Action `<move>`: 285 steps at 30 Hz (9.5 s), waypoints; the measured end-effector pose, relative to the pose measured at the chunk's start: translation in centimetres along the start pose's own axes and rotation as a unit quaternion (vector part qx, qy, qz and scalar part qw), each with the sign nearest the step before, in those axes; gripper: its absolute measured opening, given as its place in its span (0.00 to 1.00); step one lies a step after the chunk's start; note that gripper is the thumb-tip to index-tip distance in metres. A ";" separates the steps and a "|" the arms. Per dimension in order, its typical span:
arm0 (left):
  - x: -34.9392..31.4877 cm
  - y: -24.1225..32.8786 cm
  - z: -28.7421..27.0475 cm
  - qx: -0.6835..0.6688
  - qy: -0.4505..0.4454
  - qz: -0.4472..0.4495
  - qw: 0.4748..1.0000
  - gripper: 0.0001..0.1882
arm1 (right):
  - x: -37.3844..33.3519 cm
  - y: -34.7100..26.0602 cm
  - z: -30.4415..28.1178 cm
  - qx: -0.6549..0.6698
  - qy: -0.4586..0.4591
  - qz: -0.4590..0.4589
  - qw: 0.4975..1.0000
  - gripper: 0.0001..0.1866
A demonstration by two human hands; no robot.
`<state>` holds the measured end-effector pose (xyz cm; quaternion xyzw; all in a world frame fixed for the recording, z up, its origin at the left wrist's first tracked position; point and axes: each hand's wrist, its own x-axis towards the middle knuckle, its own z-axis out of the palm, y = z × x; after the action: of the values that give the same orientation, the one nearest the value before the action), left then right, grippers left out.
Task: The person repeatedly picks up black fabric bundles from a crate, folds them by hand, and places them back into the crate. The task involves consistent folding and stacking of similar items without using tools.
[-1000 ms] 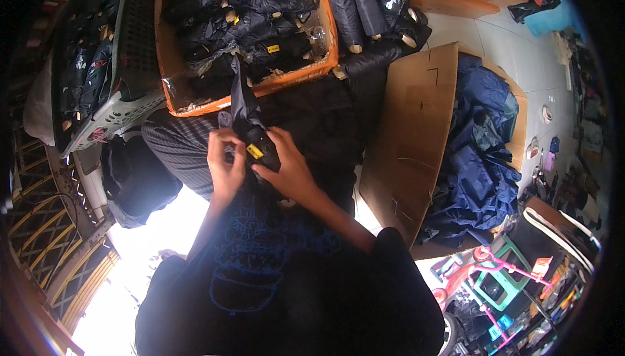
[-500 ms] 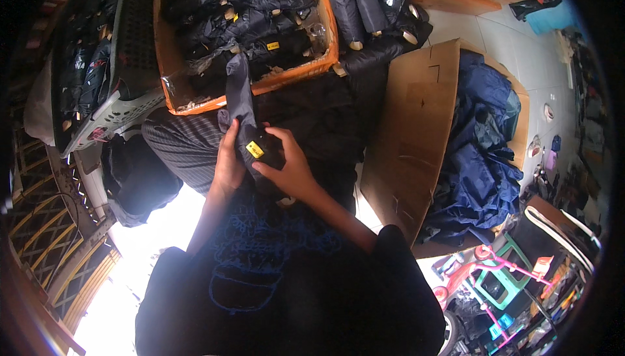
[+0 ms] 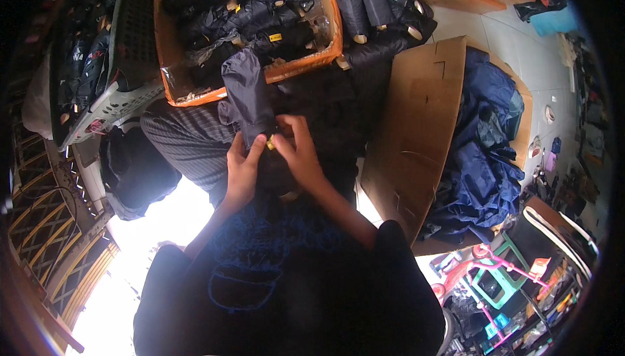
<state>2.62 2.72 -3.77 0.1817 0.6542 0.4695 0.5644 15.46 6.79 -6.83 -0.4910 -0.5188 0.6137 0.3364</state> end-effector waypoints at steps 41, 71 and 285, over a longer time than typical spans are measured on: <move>1.1 -2.1 0.7 0.004 0.021 0.315 0.949 0.18 | -3.7 1.6 -1.3 0.014 -0.011 0.170 0.985 0.35; 0.7 -1.7 -0.3 0.305 0.018 0.545 0.781 0.14 | -3.5 1.4 -0.3 -0.057 0.058 0.065 0.995 0.33; 10.0 4.7 -2.9 0.124 -0.231 0.196 0.945 0.15 | 5.5 -2.2 -9.0 -0.070 0.050 -0.014 0.996 0.07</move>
<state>-4.39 11.48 -5.82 0.4790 0.5102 0.4308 0.5698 22.16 15.17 -5.95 -0.5356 -0.5499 0.5461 0.3355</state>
